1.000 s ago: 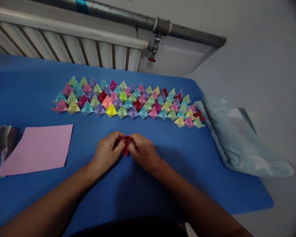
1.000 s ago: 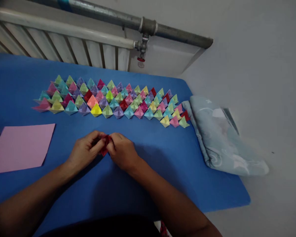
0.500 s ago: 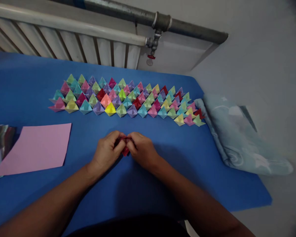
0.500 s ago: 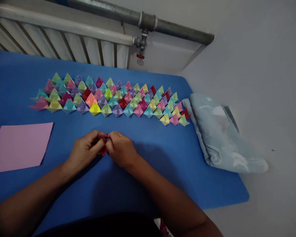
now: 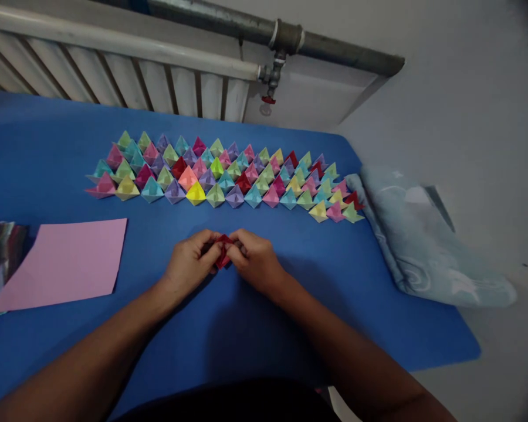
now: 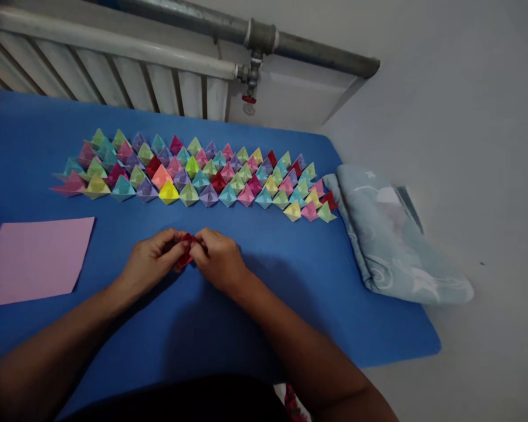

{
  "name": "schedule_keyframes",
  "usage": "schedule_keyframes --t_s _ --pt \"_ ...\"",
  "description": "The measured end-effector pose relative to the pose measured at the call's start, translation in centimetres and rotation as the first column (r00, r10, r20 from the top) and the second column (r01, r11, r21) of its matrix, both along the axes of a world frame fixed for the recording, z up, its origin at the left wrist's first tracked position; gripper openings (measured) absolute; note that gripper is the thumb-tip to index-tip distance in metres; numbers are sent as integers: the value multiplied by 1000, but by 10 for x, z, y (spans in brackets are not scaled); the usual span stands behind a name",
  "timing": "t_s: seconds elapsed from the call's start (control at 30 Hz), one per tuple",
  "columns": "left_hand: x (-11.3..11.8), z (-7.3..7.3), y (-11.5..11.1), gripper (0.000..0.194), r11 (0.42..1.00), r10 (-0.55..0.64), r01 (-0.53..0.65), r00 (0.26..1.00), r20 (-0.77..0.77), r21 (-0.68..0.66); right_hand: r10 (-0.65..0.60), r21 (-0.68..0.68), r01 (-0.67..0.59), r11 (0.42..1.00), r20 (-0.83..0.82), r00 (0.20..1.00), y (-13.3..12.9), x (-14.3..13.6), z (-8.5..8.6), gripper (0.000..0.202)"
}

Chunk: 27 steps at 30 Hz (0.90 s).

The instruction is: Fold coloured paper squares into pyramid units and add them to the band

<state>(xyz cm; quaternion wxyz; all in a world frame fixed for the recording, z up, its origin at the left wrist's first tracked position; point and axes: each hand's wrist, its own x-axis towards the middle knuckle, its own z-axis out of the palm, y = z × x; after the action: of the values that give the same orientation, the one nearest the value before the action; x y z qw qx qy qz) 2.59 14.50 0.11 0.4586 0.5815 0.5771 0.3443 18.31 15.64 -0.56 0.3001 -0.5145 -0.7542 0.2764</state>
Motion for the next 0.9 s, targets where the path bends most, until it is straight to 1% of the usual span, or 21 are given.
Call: schedule_keyframes --t_s 0.07,0.13,0.27,0.33,0.4,0.47,0.6,0.73,0.8,0.9 --pt "-2 3 1 29 999 -13 14 1000 14 -43 -28 -55 24 998 -70 997 0 1 -1 9" --pt "-6 7 1 33 999 -35 34 999 -33 -32 -39 -75 33 997 -78 996 0 2 -1 9" --pt "-16 11 4 39 996 -47 60 981 -188 66 -32 0 32 999 -2 999 1 9 0 8" --pt "-20 12 5 36 996 -32 51 972 -231 74 -44 8 44 999 14 999 2 16 2 9" --pt "-21 13 6 31 996 -18 40 963 -270 76 -61 -8 61 998 18 998 3 25 4 7" --pt "-20 13 5 27 995 -25 52 955 -295 85 -64 -29 64 998 19 998 3 32 7 10" --pt "-18 14 1 18 986 -43 91 947 -318 138 19 -40 -19 999 9 1000 1 36 11 16" --pt "-17 14 -2 12 965 -47 130 940 -339 227 87 25 -88 996 27 996 2 35 10 19" --pt "-17 13 -3 12 949 -77 176 935 -347 262 135 59 -138 989 46 990 3 36 8 23" --pt "-17 10 -5 17 908 -148 284 906 -397 309 212 42 -217 975 97 972 3 38 8 29"
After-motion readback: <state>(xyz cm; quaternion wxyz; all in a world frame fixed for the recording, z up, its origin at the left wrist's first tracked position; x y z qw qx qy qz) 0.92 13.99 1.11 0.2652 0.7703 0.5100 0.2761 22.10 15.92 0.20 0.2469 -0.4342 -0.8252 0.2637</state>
